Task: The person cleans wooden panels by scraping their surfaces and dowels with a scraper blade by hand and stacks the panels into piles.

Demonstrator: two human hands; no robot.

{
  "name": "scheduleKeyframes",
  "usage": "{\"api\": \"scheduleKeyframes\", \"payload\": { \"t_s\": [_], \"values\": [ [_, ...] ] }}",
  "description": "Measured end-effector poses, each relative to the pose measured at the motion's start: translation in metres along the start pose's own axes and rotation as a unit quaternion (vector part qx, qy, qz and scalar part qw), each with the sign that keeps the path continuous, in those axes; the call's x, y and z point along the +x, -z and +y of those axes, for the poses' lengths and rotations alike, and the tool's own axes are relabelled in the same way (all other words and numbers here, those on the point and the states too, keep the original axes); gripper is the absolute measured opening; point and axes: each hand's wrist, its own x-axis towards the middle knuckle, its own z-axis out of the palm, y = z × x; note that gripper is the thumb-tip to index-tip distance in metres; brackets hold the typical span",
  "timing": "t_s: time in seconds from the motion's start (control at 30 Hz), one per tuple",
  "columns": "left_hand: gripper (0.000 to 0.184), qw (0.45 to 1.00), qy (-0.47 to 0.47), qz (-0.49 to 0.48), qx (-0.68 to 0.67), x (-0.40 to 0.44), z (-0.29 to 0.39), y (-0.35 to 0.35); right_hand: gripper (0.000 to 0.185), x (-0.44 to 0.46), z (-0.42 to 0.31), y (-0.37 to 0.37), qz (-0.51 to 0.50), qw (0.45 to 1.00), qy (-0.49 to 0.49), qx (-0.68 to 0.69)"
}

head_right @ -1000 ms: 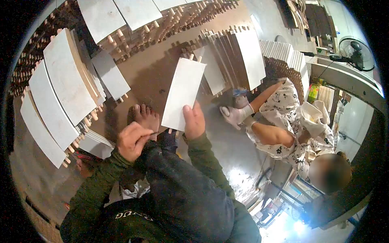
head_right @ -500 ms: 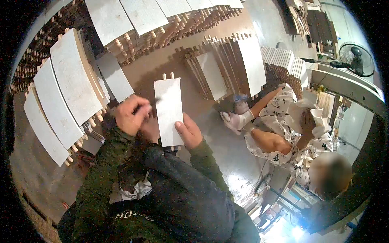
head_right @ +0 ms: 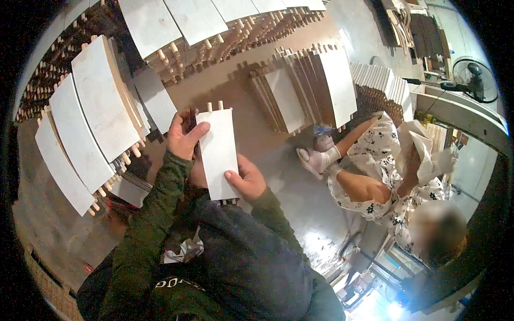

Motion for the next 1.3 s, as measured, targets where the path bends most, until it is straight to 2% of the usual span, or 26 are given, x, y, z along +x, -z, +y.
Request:
{"api": "scheduleKeyframes", "payload": {
  "t_s": [0.03, 0.1, 0.17, 0.23, 0.3, 0.43, 0.47, 0.5, 0.57, 0.63, 0.67, 0.77, 0.83, 1.0, 1.17, 1.23, 1.3],
  "values": [
    [0.042, 1.000, -0.023, 0.010, -0.003, 0.002, -0.004, -0.003, 0.046, -0.002, 0.000, -0.002, 0.003, 1.000, -0.005, 0.001],
    [0.044, 0.999, -0.007, 0.014, -0.032, 0.000, -0.010, -0.008, 0.047, -0.003, 0.000, -0.001, 0.007, 1.000, -0.011, 0.002],
    [0.044, 0.999, 0.035, -0.008, -0.002, -0.009, -0.011, -0.011, 0.048, -0.003, 0.003, -0.001, 0.036, 0.999, 0.016, 0.014],
    [0.043, 0.999, 0.031, -0.015, -0.009, -0.022, -0.011, -0.011, 0.048, -0.004, 0.002, -0.003, 0.047, 0.998, 0.012, 0.041],
    [0.043, 0.992, 0.107, -0.041, -0.043, -0.035, -0.012, -0.007, 0.048, -0.004, 0.002, -0.002, 0.060, 0.996, 0.008, 0.068],
    [0.048, 0.992, 0.110, -0.050, 0.025, -0.059, -0.015, -0.002, 0.046, -0.005, 0.007, 0.001, 0.080, 0.994, 0.007, 0.081],
    [0.047, 0.989, 0.137, -0.039, -0.029, -0.065, -0.010, -0.005, 0.045, -0.005, 0.008, 0.001, 0.084, 0.992, 0.005, 0.090],
    [0.047, 0.989, 0.136, -0.040, -0.027, -0.071, -0.011, -0.003, 0.045, -0.004, 0.009, 0.001, 0.084, 0.992, 0.006, 0.091],
    [0.043, 0.980, 0.164, -0.090, 0.072, -0.080, -0.018, 0.008, 0.043, 0.000, 0.011, 0.003, 0.089, 0.988, 0.043, 0.119],
    [0.040, 0.969, 0.084, -0.114, 0.200, -0.090, -0.036, 0.019, 0.042, 0.003, 0.014, 0.008, 0.085, 0.989, 0.055, 0.104],
    [0.034, 0.979, 0.061, -0.073, 0.180, -0.095, -0.020, 0.007, 0.042, 0.004, 0.013, 0.009, 0.080, 0.991, 0.064, 0.088],
    [0.024, 0.990, 0.025, -0.042, 0.136, -0.102, -0.013, 0.006, 0.040, 0.004, 0.003, 0.002, 0.056, 0.994, 0.078, 0.057],
    [0.023, 0.981, 0.131, -0.041, 0.138, -0.104, -0.012, 0.011, 0.037, 0.003, -0.001, -0.001, 0.068, 0.994, 0.079, 0.045],
    [0.020, 0.982, 0.080, -0.047, 0.162, -0.101, -0.006, 0.010, 0.033, 0.005, -0.006, -0.001, 0.063, 0.994, 0.088, 0.034],
    [0.019, 0.983, 0.125, -0.051, 0.123, -0.103, -0.004, 0.011, 0.032, -0.003, -0.001, 0.004, 0.081, 0.992, 0.088, 0.043],
    [0.021, 0.976, 0.006, -0.069, 0.205, -0.106, 0.003, 0.014, 0.029, -0.004, 0.008, 0.007, 0.150, 0.980, 0.129, 0.040],
    [0.021, 0.945, -0.052, -0.043, 0.321, -0.113, 0.027, 0.013, 0.027, -0.001, 0.000, 0.012, 0.086, 0.987, 0.126, 0.052]
  ]
}}
